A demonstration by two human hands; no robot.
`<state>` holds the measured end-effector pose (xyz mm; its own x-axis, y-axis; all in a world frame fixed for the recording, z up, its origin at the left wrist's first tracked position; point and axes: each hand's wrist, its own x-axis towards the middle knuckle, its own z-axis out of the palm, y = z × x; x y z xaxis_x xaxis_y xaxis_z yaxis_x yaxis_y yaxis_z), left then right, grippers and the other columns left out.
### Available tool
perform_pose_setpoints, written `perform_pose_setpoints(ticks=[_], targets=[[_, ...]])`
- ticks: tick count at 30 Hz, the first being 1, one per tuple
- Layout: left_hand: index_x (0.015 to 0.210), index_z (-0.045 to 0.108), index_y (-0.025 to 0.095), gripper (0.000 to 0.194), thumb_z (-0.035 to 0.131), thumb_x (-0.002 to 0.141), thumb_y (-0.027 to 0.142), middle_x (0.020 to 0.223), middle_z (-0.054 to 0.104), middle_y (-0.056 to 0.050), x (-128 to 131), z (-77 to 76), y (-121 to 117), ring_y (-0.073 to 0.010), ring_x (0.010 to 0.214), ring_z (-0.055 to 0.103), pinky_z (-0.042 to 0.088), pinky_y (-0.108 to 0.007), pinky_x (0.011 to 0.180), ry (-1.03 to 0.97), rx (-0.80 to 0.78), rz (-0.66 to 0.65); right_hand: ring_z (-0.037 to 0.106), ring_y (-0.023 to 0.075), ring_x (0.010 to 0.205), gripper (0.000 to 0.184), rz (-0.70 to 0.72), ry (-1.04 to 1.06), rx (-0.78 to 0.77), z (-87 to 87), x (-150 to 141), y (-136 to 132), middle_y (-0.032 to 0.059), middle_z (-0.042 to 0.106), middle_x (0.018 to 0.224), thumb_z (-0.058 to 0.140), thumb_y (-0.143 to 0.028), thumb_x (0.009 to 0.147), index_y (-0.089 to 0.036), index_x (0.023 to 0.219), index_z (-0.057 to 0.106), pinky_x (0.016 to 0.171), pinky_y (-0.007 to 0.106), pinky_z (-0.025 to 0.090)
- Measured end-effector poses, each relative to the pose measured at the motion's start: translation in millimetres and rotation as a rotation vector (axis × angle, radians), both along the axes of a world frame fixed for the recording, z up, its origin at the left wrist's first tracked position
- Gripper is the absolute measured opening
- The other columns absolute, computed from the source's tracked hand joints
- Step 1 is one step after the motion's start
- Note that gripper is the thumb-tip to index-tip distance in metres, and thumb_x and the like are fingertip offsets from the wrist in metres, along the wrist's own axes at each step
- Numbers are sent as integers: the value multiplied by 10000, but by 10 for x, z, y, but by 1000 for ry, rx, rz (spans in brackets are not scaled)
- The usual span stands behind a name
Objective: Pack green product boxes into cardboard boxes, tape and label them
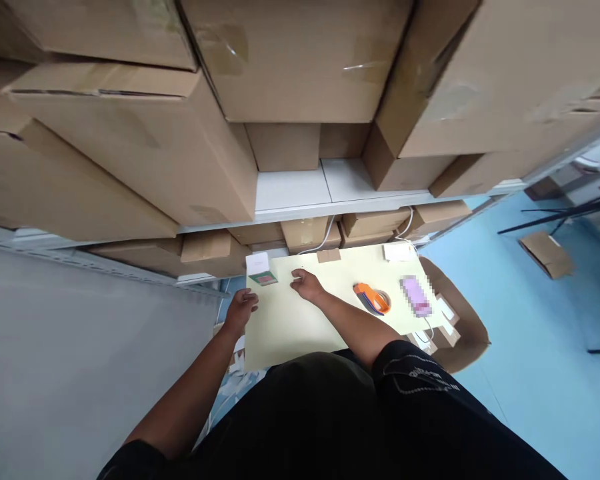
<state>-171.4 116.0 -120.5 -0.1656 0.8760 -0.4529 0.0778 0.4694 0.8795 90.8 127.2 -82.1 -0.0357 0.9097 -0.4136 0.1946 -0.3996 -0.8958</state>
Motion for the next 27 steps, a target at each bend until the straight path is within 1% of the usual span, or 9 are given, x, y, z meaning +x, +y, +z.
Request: perform_pose_setpoints(ticks=[3,6,9,12,16,21,24,27], targets=[[1116,554,218,455,706,703,334,919,668,-16,-6,13,-209,-154,769,671,550,-280,669,17,-43,-12,691,197,959,361,-59,-16,-22,67,171,-267,41,717,1128,749,-287,759,-255,1116,711,892,354,557],[1115,555,215,452,697,709,353,914,673,-18,58,75,-401,-157,770,679,558,-287,675,29,-44,-29,687,202,970,298,-77,-24,-21,73,326,-507,36,716,1117,747,-290,747,-244,1041,718,918,357,543],[1097,574,207,434,693,712,366,908,679,-24,180,155,-608,-166,780,686,565,-299,686,52,-50,-22,687,208,961,247,-40,-25,-13,41,485,-675,33,723,1055,729,-293,748,-235,987,712,929,364,537],[1066,598,200,400,689,711,361,901,689,-31,359,237,-877,-174,788,696,569,-307,698,76,-55,26,690,209,973,212,31,11,2,8,654,-772,35,731,1039,706,-298,756,-230,958,704,946,368,534],[1030,620,197,368,693,705,355,917,704,-45,707,340,-1325,-184,815,706,567,-305,699,93,-55,173,692,215,998,198,164,58,17,2,912,-834,31,743,1028,691,-300,760,-233,945,707,977,385,524],[1015,631,189,357,706,706,351,894,697,-42,1224,465,-1926,-183,805,697,553,-295,681,88,-47,411,696,225,981,204,354,85,9,47,1204,-889,38,754,1011,680,-291,747,-231,937,724,934,385,534],[1019,630,182,351,700,713,339,887,699,-45,1470,546,-2294,-187,803,697,551,-300,682,59,-38,523,698,231,965,198,433,83,1,87,1265,-945,50,757,998,686,-288,730,-220,911,727,912,384,540],[1006,633,184,334,694,709,324,865,694,-40,1619,605,-2667,-188,798,690,545,-300,684,53,-42,630,703,238,954,226,521,87,-13,126,1219,-1027,58,761,992,699,-305,719,-215,923,732,890,385,547]])
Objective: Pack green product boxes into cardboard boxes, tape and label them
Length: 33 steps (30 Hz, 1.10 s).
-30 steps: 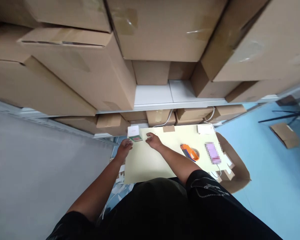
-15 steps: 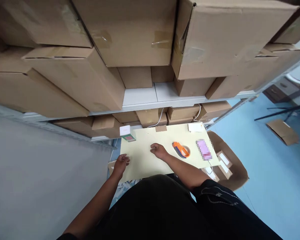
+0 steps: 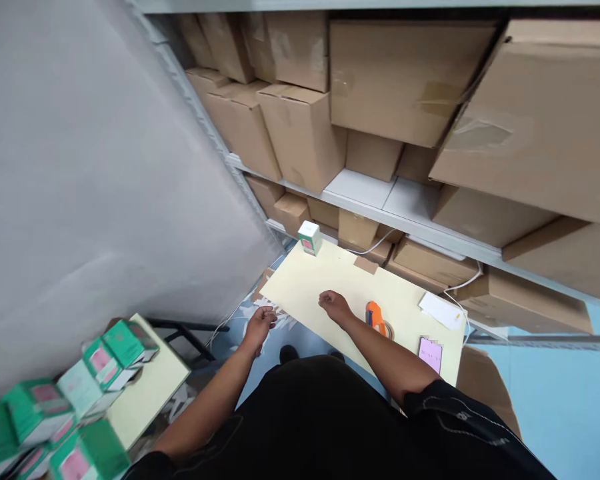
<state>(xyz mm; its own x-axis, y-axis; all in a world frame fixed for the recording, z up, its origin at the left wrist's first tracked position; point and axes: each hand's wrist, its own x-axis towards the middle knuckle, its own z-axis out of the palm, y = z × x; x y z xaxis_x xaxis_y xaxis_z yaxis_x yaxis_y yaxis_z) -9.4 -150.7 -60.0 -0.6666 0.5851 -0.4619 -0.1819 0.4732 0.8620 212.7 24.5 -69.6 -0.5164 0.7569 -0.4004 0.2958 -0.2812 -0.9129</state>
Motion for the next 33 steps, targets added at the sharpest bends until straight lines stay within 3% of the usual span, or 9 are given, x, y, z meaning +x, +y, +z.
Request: perform_pose_setpoints(ticks=[7,13,22,28,33], targets=[[1001,621,192,369,709,702,389,861,683,-32,156,60,-889,-175,782,671,533,-294,690,-8,7,244,707,234,907,295,225,30,-31,7,-363,-339,64,773,972,718,-341,684,-206,945,744,802,360,556],[991,613,185,401,721,692,429,860,676,-33,261,71,-1692,-176,783,662,523,-297,688,2,32,433,679,206,788,307,419,27,-32,-4,-790,-878,28,756,860,700,-343,650,-202,920,739,732,328,530],[1020,628,179,341,710,724,325,959,711,-78,349,83,-3127,-181,830,675,539,-293,697,6,74,641,668,201,752,330,657,6,2,97,-1262,-2125,51,771,913,709,-375,665,-197,941,735,726,340,530],[1016,641,184,325,729,731,315,936,705,-66,392,70,-4174,-177,811,671,538,-284,687,4,89,756,689,216,808,354,747,10,21,70,-1500,-3025,50,763,903,704,-390,652,-197,948,736,750,346,539],[997,656,183,327,749,722,334,895,696,-57,417,63,-5011,-184,797,668,533,-288,679,7,77,857,718,253,842,328,806,26,14,151,-1697,-3768,65,758,880,724,-423,652,-205,897,732,739,359,549]])
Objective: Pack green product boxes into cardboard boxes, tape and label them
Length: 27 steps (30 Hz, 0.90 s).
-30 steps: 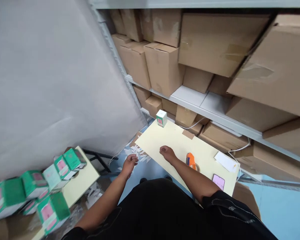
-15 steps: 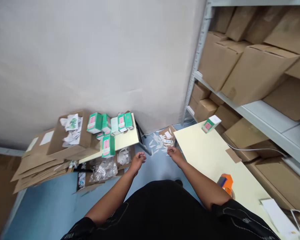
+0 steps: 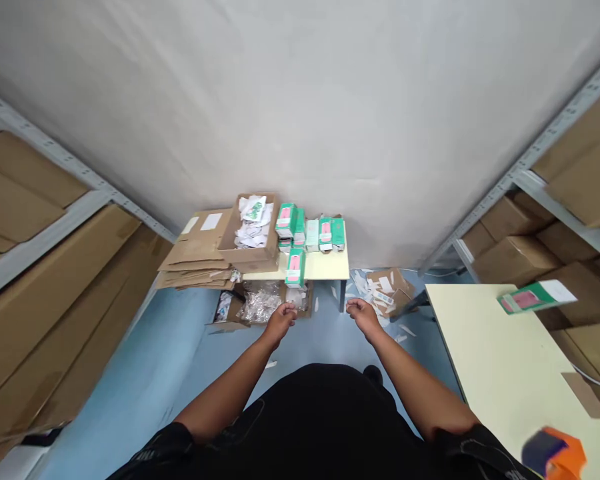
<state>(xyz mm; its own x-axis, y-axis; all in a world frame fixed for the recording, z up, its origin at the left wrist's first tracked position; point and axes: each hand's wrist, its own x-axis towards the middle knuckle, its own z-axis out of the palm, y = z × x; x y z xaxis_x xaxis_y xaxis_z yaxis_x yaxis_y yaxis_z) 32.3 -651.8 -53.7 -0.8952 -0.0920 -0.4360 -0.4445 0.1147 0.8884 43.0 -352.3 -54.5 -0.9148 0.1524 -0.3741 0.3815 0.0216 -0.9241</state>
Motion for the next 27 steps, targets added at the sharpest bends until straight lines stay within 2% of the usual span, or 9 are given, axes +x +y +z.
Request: perform_pose_setpoints(ticks=[3,6,9,11,14,17,21,27], targets=[[979,652,185,318,744,723,350,862,687,-43,1,-24,-392,-182,780,669,533,-292,682,-13,-5,77,724,267,852,328,66,-4,8,81,-133,-380,72,758,880,728,-440,668,-209,900,735,733,368,556],[959,649,187,295,745,729,344,827,682,-34,-18,-94,-649,-181,764,673,539,-296,679,-36,-2,153,714,261,835,325,151,37,62,229,-329,-709,73,760,887,699,-457,710,-215,924,737,749,377,558],[956,655,186,285,750,729,331,826,685,-36,-81,-190,-786,-182,770,676,541,-294,673,-54,2,225,701,250,857,307,279,156,109,467,-610,-1038,64,757,915,659,-464,777,-227,952,745,785,371,550],[949,658,187,281,752,723,325,823,679,-34,-161,-238,-842,-178,763,667,536,-292,668,-63,-2,277,682,237,849,295,415,231,108,629,-838,-1262,49,748,909,648,-461,816,-236,975,755,778,356,539],[924,652,190,265,752,712,311,799,665,-26,-332,-247,-930,-173,735,653,523,-288,652,-75,-14,359,656,219,815,286,589,280,80,770,-1216,-1560,29,730,870,644,-462,834,-241,980,751,758,338,526],[923,654,187,242,735,714,280,790,670,-24,-507,-186,-1048,-171,721,658,515,-282,645,-80,-21,435,644,210,776,267,709,257,77,743,-1599,-1780,18,715,818,638,-453,820,-239,940,743,727,323,512],[958,659,187,249,717,731,272,824,696,-27,-628,-75,-1223,-167,732,670,511,-272,650,-74,-25,533,649,212,770,204,791,213,75,592,-2005,-2017,18,711,796,628,-399,809,-236,869,735,721,318,496],[936,653,187,238,727,729,279,804,680,-23,-630,14,-1561,-168,729,657,511,-276,650,-75,-31,636,651,217,754,206,896,167,49,524,-2281,-2470,16,715,773,622,-405,798,-238,848,732,724,327,494]])
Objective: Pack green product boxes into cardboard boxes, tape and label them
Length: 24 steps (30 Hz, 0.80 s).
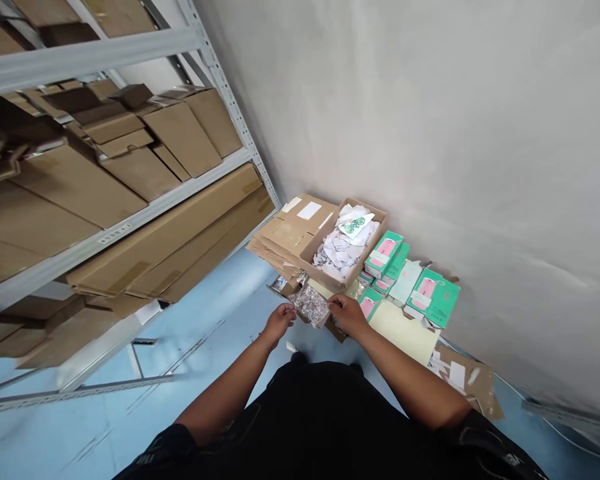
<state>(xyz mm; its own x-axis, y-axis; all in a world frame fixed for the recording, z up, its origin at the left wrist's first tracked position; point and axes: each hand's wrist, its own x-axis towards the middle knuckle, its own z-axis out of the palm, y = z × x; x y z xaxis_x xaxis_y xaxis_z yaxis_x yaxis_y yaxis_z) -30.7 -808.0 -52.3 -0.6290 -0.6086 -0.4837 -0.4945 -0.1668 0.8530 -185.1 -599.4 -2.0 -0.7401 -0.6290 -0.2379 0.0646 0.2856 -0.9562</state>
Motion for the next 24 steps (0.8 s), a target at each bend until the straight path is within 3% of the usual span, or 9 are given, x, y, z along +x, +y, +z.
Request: perform_pose_setpoints(ticks=[3,7,12,17,21,24], targets=[[946,651,187,257,736,735,308,810,675,-22,-44,3,-295,-171,749,653,519,-278,660,9,-13,25,650,217,773,250,36,10,1,23,-44,-283,15,722,812,624,-438,797,-230,881,734,742,334,489],[978,651,182,283,731,737,306,885,700,-44,-213,-26,-860,-177,773,663,531,-286,665,19,-40,17,638,211,780,255,7,28,-28,-7,-66,-724,14,711,807,627,-434,798,-217,885,731,758,334,481],[1023,647,190,301,710,757,316,978,717,-66,-488,-46,-1794,-194,821,682,544,-299,695,33,-111,-33,633,203,756,261,-60,17,-49,-105,-31,-1427,13,705,807,628,-447,804,-220,896,719,728,327,487],[1076,641,210,336,712,758,292,1121,723,-88,-776,72,-2834,-243,995,695,545,-363,875,30,-225,-92,691,241,948,277,-185,44,-70,-149,13,-2164,52,763,1001,659,-420,796,-225,981,727,879,373,521],[1142,652,212,416,734,736,258,1245,712,-105,-1177,203,-3475,-281,1174,659,476,-384,1042,60,-299,-175,700,255,931,412,-291,3,42,-211,-55,-2608,37,764,966,719,-404,764,-228,1136,708,893,395,536],[1250,634,200,531,730,731,245,1340,684,-123,-1535,236,-3730,-300,1258,628,462,-365,1055,68,-354,-271,700,266,951,458,-372,-9,194,-245,-180,-2837,55,757,977,721,-377,760,-219,1188,692,913,397,530]])
